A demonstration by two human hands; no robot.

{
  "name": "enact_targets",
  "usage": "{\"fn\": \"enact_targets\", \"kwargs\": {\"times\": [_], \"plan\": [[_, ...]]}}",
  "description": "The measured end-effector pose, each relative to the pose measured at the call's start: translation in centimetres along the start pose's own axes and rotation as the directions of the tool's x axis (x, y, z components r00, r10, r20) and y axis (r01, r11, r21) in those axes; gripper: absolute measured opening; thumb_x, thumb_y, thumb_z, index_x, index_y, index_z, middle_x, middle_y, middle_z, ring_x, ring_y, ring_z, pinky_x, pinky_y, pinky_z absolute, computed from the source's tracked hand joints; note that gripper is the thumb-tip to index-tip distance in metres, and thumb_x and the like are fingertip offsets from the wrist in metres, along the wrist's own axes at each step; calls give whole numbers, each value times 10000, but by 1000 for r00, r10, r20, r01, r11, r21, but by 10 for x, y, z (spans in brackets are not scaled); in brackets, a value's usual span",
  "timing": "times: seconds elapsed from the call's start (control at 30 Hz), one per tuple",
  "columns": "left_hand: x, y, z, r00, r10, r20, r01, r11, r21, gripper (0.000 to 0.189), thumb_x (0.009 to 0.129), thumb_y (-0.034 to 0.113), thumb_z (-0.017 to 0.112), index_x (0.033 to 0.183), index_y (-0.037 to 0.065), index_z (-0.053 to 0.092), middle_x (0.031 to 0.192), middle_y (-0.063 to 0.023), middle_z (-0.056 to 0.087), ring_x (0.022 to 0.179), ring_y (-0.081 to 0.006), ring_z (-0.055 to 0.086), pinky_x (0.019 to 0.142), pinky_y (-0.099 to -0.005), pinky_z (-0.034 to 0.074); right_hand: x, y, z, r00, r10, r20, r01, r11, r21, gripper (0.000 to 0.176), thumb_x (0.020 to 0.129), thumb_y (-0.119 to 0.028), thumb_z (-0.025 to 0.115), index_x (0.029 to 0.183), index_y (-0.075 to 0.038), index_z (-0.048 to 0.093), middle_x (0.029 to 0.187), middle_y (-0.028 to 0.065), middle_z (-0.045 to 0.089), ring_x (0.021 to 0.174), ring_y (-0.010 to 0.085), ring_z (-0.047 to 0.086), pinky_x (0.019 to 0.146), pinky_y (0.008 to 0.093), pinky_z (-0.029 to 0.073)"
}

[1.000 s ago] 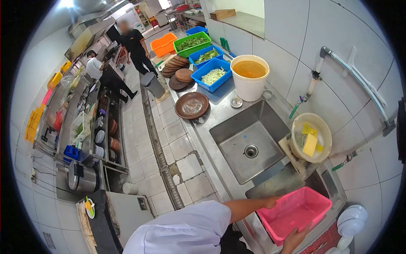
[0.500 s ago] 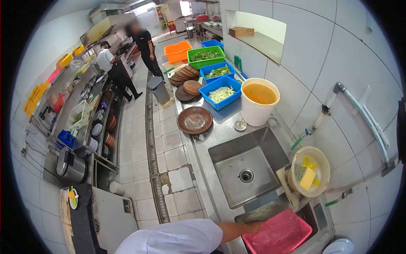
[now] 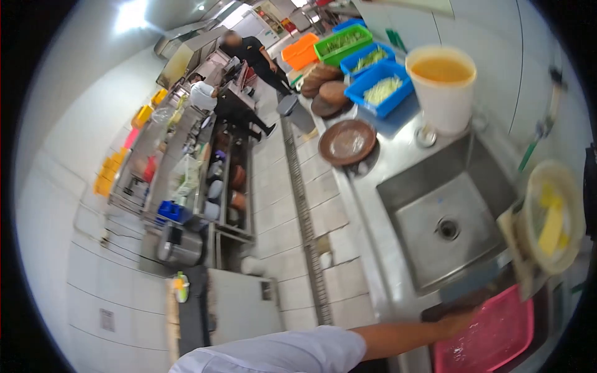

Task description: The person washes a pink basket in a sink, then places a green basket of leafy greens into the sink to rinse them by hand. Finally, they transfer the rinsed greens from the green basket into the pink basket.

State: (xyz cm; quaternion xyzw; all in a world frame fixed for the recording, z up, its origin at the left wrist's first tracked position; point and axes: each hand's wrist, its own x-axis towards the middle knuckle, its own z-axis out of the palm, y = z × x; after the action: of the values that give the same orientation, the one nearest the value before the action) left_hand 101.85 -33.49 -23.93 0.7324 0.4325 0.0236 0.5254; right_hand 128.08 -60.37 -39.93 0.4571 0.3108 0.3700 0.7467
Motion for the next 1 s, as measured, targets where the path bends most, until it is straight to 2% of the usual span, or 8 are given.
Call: {"fn": "enact_targets", "kwargs": {"times": [0.03, 0.1, 0.2, 0.37, 0.43, 0.5, 0.63, 1.0], "plan": [[-2, 6, -5, 999, -39, 14, 39, 999, 21, 588, 1036, 244, 386, 1601, 113, 291, 1488, -268, 483, 1331, -377, 530, 1152, -446, 400, 0, -22, -5, 991, 131, 12, -81, 680, -729, 778, 993, -225, 521, 1576, 117, 135, 1121, 309, 660, 889, 413, 700, 674, 517, 571], [4, 13, -15, 990, -140, 32, 136, 986, 95, 600, 1038, 251, 373, 1609, 99, 271, 1498, -276, 469, 1338, -382, 522, 1159, -451, 394, 12, -41, 8, 999, 31, -9, -31, 995, -91, 646, 1002, -231, 507, 1498, 98, 258, 1147, 299, 663, 936, 411, 692, 737, 511, 559], [23, -29, 24, 940, 24, -339, 183, 806, 563, 542, 984, 198, 453, 1496, 24, 418, 1391, -272, 549, 1229, -374, 593, 1041, -489, 473, 32, -27, 6, 992, -115, -45, 22, -200, 980, 482, 1014, -240, 487, 1381, 70, 441, 1185, 283, 669, 1008, 409, 680, 832, 503, 540], [22, -81, 52, 967, 142, -213, -83, 961, 262, 183, 958, 167, 595, 1071, 49, 677, 999, -189, 699, 906, -341, 712, 791, -449, 583, 21, 129, -57, 985, -170, 7, -63, -329, 942, 408, 1034, -253, 453, 1310, 8, 602, 1352, 241, 578, 1191, 395, 605, 1008, 499, 483], [23, -30, 22, 982, -94, -161, 144, 932, 333, 760, 945, 85, 607, 1610, 159, 247, 1103, -242, 693, 972, -403, 701, 857, -494, 572, 28, 150, -65, 943, 328, -52, 173, -352, 920, 489, 1042, -254, 438, 1481, -42, 434, 1583, 198, 383, 1366, 373, 485, 1107, 515, 420], [22, 10, -3, 945, -326, 3, 296, 862, 411, 983, 931, 11, 572, 1642, 222, -73, 1144, -274, 681, 1018, -423, 693, 884, -515, 562, 43, 86, -74, 998, -26, -58, -8, -955, 297, 493, 1047, -259, 434, 1508, -85, 422, 1603, 192, 357, 1457, 380, 365, 1189, 497, 333], [23, -2, 8, 961, -262, -86, 273, 871, 408, 1010, 900, -32, 566, 1646, 242, -57, 1169, -296, 672, 1050, -437, 685, 902, -510, 554, 65, 121, -112, 887, -459, -51, -74, -252, 965, 497, 1047, -281, 444, 1511, -104, 417, 1581, 146, 408, 1417, 382, 436, 1139, 497, 415], [13, 1, -1, 976, -212, -52, 219, 937, 271, 894, 931, 89, 585, 1649, 258, 80, 1062, -312, 690, 1024, -483, 670, 927, -542, 514, 116, 85, -213, 833, -309, -458, -46, -865, 500, 297, 911, -184, 566, 1129, -23, 687, 1243, 235, 649, 1168, 388, 606, 986, 478, 492]]}}
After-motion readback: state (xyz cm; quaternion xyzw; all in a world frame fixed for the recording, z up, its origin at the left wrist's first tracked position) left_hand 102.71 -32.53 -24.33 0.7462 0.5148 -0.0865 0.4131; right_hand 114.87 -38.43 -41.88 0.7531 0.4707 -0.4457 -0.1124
